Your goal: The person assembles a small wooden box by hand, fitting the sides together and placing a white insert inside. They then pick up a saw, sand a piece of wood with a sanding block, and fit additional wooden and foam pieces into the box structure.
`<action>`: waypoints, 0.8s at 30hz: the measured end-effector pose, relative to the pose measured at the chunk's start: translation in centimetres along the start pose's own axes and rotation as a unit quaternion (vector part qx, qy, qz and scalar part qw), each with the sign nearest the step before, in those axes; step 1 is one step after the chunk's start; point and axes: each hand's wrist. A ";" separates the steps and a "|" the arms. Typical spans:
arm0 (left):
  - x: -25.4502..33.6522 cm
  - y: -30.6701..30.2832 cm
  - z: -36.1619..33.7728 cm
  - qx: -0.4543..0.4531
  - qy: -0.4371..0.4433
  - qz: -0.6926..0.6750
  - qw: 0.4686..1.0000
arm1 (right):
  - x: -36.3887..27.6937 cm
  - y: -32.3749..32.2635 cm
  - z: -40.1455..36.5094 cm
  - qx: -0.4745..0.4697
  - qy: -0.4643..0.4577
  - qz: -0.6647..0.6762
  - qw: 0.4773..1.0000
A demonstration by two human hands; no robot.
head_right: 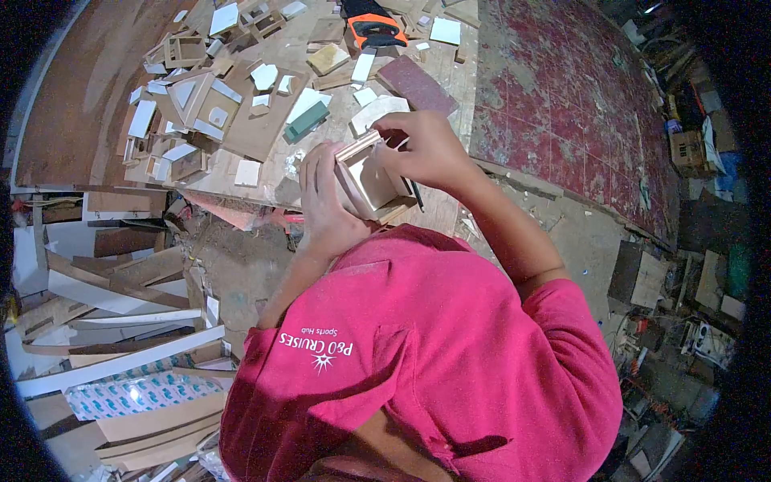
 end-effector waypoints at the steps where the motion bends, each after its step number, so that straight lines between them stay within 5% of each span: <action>1: 0.1 0.3 0.0 0.009 0.004 0.019 1.000 | -0.1 0.3 0.2 0.026 -0.044 -0.059 0.997; 10: -2.5 6.7 -2.7 0.015 -0.053 0.031 0.998 | 7.8 2.2 3.8 0.053 -0.046 -0.188 0.980; 17: -6.2 12.0 -7.0 -0.072 -0.070 0.061 0.993 | 17.9 3.9 4.6 0.006 0.011 -0.130 0.991; 20: -7.0 12.0 -7.6 -0.169 -0.146 0.094 0.970 | 17.1 4.4 4.5 -0.023 0.082 -0.099 0.991; 22: -7.5 12.1 -7.9 -0.199 -0.169 0.106 0.960 | 16.0 5.1 4.5 -0.014 0.001 -0.237 0.971; 24: -7.8 12.0 -7.9 -0.216 -0.173 0.098 0.956 | 16.1 5.8 5.0 0.005 -0.061 -0.211 0.975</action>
Point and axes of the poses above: each hand's wrist, its own z-axis towards the middle knuckle, its own y-axis out of the palm, x = y × z, and after that the axes turned 14 degrees about z, right-handed
